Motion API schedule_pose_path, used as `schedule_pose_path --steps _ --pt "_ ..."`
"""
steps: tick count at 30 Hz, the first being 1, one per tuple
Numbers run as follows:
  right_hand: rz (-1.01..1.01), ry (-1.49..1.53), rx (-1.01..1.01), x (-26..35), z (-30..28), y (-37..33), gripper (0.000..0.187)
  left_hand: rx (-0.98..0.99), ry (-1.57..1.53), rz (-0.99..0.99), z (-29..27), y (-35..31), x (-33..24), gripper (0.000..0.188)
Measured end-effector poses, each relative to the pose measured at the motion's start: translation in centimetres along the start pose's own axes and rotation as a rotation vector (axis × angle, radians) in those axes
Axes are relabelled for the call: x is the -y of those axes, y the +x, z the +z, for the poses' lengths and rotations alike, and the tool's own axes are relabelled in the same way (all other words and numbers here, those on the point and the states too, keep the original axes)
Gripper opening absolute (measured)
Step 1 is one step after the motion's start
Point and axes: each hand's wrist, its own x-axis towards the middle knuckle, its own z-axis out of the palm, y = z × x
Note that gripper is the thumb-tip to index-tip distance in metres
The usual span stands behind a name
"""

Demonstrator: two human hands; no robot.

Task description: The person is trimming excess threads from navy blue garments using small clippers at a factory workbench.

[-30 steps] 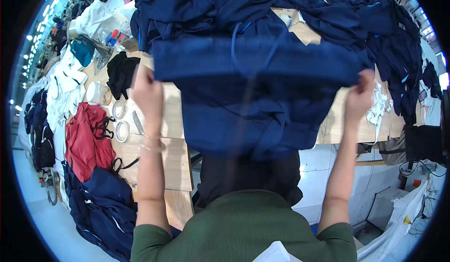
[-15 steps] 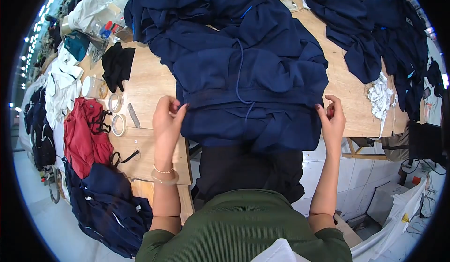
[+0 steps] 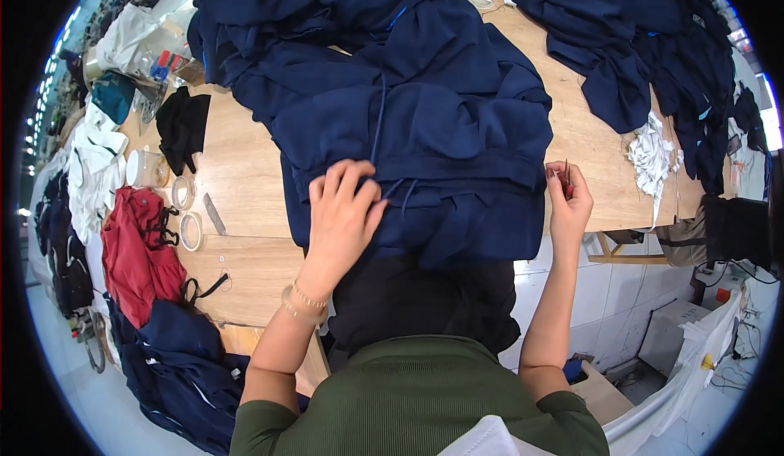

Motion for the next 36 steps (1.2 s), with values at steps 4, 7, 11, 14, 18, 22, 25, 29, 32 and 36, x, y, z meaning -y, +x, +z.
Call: schedule_pose_path --steps 4,7,11,14,18,22,25,29,32,36 --pt "0.034 -0.084 -0.037 -0.7 -0.9 0.2 0.011 0.174 -0.035 -0.026 -1.5 -3.3 -2.6 0.020" --pt "-0.087 -0.205 -0.014 0.8 -0.1 1.2 0.012 0.456 -0.121 -0.135 -2.5 -5.3 -4.0 0.020" --pt "-0.203 -0.422 0.074 2.7 1.9 2.2 0.015 0.774 -0.269 -0.108 -3.3 -5.0 -4.8 0.029" --pt "-0.186 -0.678 0.140 2.8 3.3 2.6 0.017 0.794 -0.432 -0.063 -2.6 -2.8 -5.6 0.029" --pt "-0.243 -0.741 0.201 1.5 3.7 3.1 0.013 0.519 -0.717 0.060 -0.9 1.3 -7.1 0.022" --pt "0.068 -0.133 0.141 -0.2 2.4 3.3 0.006 0.184 -0.939 -0.053 2.7 5.9 -8.5 0.023" --pt "0.112 0.126 0.081 -0.4 2.3 3.0 0.007 0.011 -0.824 0.036 6.2 8.7 -9.3 0.023" --pt "0.103 0.169 0.031 0.5 2.7 2.6 0.007 -0.070 -0.623 0.075 9.3 10.3 -9.6 0.024" --pt "0.096 0.168 0.014 0.3 2.8 2.6 0.007 -0.068 -0.552 0.106 10.6 10.6 -9.5 0.020" --pt "0.047 0.089 0.024 0.8 2.6 2.7 0.008 -0.105 -0.559 0.062 10.4 11.0 -9.8 0.006"
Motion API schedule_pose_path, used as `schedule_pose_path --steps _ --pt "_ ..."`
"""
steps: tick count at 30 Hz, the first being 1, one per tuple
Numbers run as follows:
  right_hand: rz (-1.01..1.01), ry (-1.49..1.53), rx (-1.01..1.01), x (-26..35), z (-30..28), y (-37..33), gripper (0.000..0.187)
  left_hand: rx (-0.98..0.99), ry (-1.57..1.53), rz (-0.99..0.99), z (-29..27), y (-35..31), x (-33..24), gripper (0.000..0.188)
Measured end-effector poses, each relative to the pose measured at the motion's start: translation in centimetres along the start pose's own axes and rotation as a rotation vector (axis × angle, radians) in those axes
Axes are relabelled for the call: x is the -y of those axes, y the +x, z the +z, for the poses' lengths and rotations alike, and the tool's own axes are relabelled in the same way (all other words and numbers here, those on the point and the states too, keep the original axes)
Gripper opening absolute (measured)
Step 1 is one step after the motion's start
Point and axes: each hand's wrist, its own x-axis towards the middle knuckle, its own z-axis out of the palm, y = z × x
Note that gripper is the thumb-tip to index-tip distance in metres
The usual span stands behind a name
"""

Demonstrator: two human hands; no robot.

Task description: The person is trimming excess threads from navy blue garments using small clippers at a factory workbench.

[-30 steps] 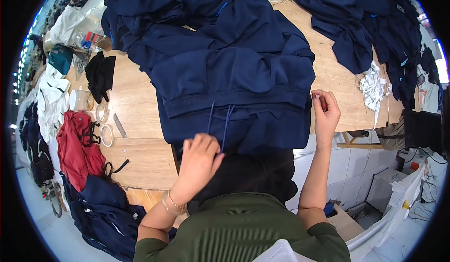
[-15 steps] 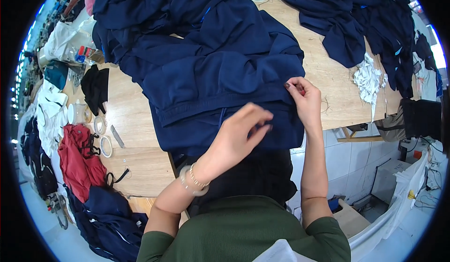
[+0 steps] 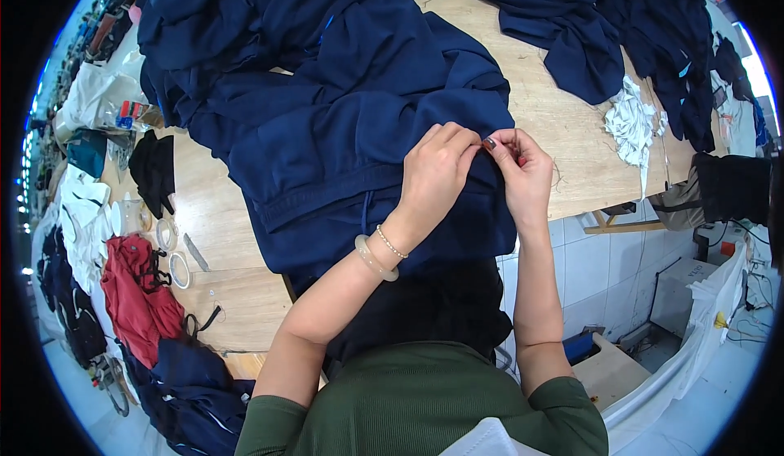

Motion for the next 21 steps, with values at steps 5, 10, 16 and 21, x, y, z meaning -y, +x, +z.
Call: schedule_pose_path --steps 5,10,16,21 --pt "0.038 -0.162 0.067 2.9 -2.6 0.1 0.010 -0.010 -0.124 -0.104 -0.3 0.0 0.1 0.003" --pt "-0.169 -0.396 0.261 4.0 -4.8 0.6 0.027 -0.029 -0.176 -0.122 -0.3 0.0 0.4 0.002" --pt "-0.154 -0.675 0.273 6.0 -4.1 0.1 0.028 -0.041 -0.220 -0.167 -0.3 0.1 0.0 0.002" --pt "-0.198 -0.668 0.274 5.9 -3.2 -0.4 0.024 -0.050 -0.220 -0.162 -0.1 0.0 0.2 0.001"
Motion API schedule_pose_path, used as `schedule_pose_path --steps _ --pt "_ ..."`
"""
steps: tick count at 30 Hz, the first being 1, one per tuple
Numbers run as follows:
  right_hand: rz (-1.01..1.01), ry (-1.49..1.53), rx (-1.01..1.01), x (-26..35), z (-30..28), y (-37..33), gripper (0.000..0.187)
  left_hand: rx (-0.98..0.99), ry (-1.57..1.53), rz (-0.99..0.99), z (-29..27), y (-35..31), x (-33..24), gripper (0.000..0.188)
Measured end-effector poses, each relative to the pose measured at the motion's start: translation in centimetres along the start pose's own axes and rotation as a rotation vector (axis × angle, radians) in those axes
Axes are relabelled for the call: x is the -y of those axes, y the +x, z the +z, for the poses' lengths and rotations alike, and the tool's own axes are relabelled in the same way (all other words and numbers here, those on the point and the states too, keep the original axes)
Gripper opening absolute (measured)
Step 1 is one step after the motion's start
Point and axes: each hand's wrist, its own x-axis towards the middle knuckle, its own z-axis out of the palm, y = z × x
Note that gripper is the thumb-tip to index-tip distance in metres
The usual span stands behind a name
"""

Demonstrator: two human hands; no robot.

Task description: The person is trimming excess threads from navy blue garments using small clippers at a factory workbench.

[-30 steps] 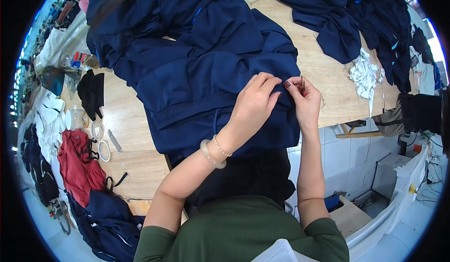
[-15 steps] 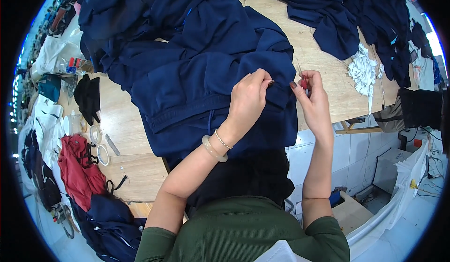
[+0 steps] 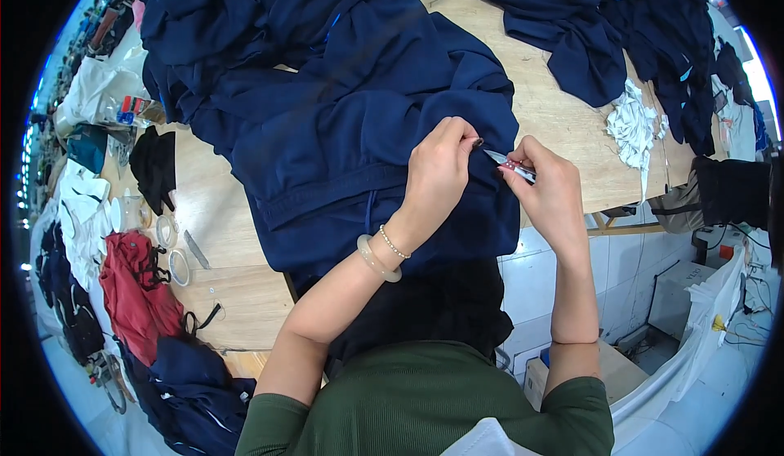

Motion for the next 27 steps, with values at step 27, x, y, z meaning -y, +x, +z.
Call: schedule_pose_path --steps 27 --pt "0.111 0.268 -0.182 -1.2 -1.6 0.4 0.020 0.435 -0.323 -0.260 -4.1 -9.2 -4.1 0.020"
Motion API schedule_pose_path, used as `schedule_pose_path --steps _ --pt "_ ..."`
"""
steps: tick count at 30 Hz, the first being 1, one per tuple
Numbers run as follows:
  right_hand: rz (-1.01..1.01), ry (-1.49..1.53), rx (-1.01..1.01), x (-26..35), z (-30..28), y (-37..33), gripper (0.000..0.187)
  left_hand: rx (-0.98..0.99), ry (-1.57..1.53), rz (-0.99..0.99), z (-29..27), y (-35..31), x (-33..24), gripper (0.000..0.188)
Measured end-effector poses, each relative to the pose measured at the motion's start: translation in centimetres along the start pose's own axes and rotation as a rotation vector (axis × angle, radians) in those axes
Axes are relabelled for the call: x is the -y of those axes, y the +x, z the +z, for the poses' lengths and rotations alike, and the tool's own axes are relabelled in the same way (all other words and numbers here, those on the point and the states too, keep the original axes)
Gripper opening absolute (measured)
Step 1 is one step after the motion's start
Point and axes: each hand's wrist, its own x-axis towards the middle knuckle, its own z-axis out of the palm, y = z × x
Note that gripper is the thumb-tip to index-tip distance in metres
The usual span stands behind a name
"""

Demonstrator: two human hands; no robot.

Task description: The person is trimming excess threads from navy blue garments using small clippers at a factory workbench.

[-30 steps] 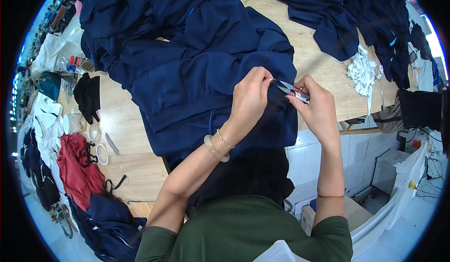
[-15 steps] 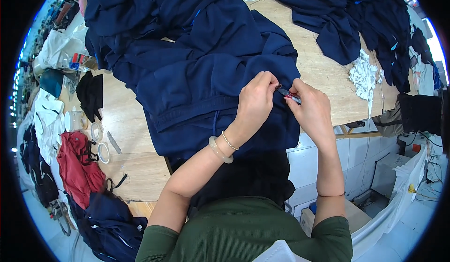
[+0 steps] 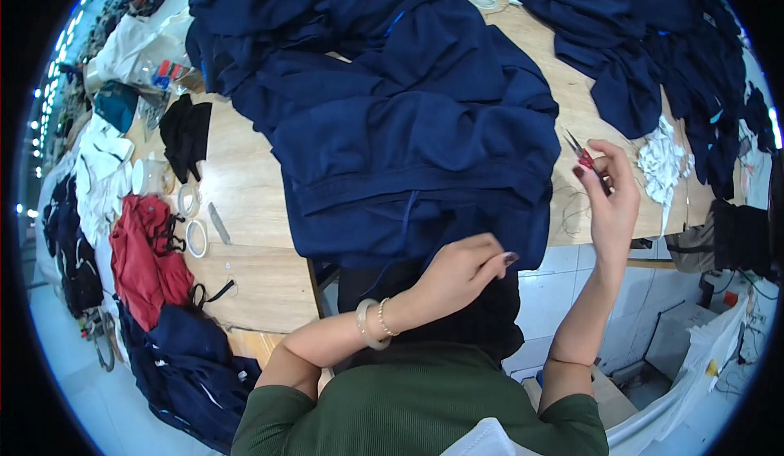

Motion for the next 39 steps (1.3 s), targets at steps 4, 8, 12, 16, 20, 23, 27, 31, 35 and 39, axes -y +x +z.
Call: schedule_pose_path --steps 4,8,12,16,20,23,27,31,35,39 --pt "0.037 0.482 0.079 1.3 2.8 -0.2 0.026 -0.433 -0.290 -0.297 -2.8 -4.0 1.8 0.014" --pt "-0.116 0.216 0.299 4.5 8.0 -1.0 0.035 -0.784 -0.661 -0.369 -6.5 -4.8 3.1 0.022" --pt "-0.236 -0.199 0.232 4.0 12.7 0.5 0.031 -0.705 -0.951 -0.429 -7.8 -3.8 3.4 0.023" --pt "-0.220 -0.173 0.315 2.4 13.4 1.4 0.017 -0.605 -1.107 -0.398 -7.7 -2.5 4.8 0.021" --pt "0.071 0.559 0.509 2.4 11.8 1.2 0.012 -0.561 -1.222 -0.363 -7.5 -1.1 4.4 0.018" --pt "0.246 0.752 0.590 3.0 10.6 0.8 0.009 -0.539 -1.202 -0.320 -7.0 0.3 3.1 0.018" --pt "0.202 0.586 0.556 3.0 10.4 0.4 0.011 -0.473 -1.217 -0.289 -7.2 1.1 0.9 0.020" --pt "-0.047 0.531 0.173 4.2 9.1 -0.4 0.018 -0.548 -1.170 -0.242 -7.2 1.1 -0.4 0.018" --pt "-0.281 0.239 0.029 5.3 7.7 -1.3 0.023 -0.550 -1.155 -0.172 -7.0 1.2 -1.3 0.017" --pt "-0.490 0.050 0.001 6.2 7.7 -1.6 0.025 -0.598 -1.180 -0.188 -6.7 1.6 -2.3 0.014"
